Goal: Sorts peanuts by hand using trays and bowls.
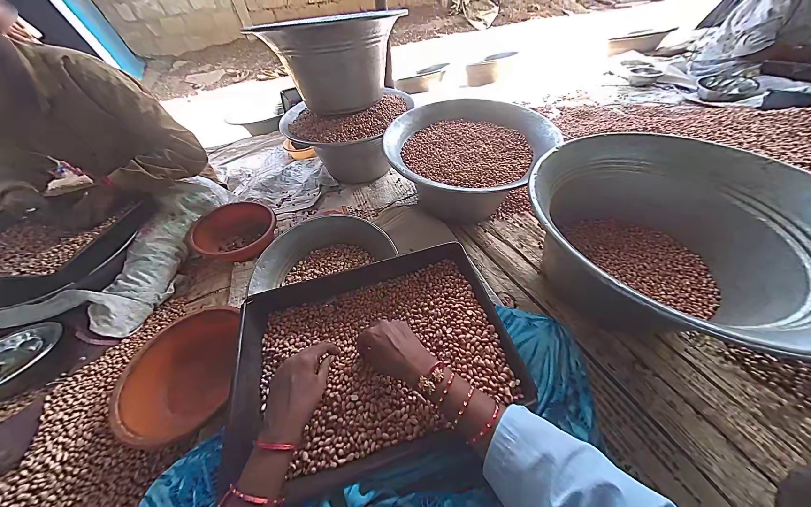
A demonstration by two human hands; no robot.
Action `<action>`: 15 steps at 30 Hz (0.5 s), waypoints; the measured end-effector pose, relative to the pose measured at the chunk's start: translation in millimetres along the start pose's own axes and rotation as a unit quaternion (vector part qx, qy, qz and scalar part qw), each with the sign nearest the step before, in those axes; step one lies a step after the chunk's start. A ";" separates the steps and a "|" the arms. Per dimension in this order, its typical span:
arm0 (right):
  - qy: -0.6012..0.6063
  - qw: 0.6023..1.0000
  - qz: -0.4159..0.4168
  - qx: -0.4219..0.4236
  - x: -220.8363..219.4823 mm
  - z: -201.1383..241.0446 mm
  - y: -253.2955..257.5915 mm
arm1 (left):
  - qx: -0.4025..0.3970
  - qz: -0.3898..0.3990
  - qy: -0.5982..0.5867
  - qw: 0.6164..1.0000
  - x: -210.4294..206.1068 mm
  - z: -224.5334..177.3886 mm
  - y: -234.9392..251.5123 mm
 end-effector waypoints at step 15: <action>0.071 0.997 0.002 -0.022 -0.6 -12.3 -1.5 | 0.016 0.037 -0.079 0.996 -2.3 -2.6 16.2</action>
Point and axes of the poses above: each hand's wrist, its own y-axis towards the middle knuckle, its own x-axis out of the back of the hand, z = x × y, the point moved 3 cm from there along y, towards the middle knuckle, and after that the axes turned 8 degrees about z, right-handed, at the moved point
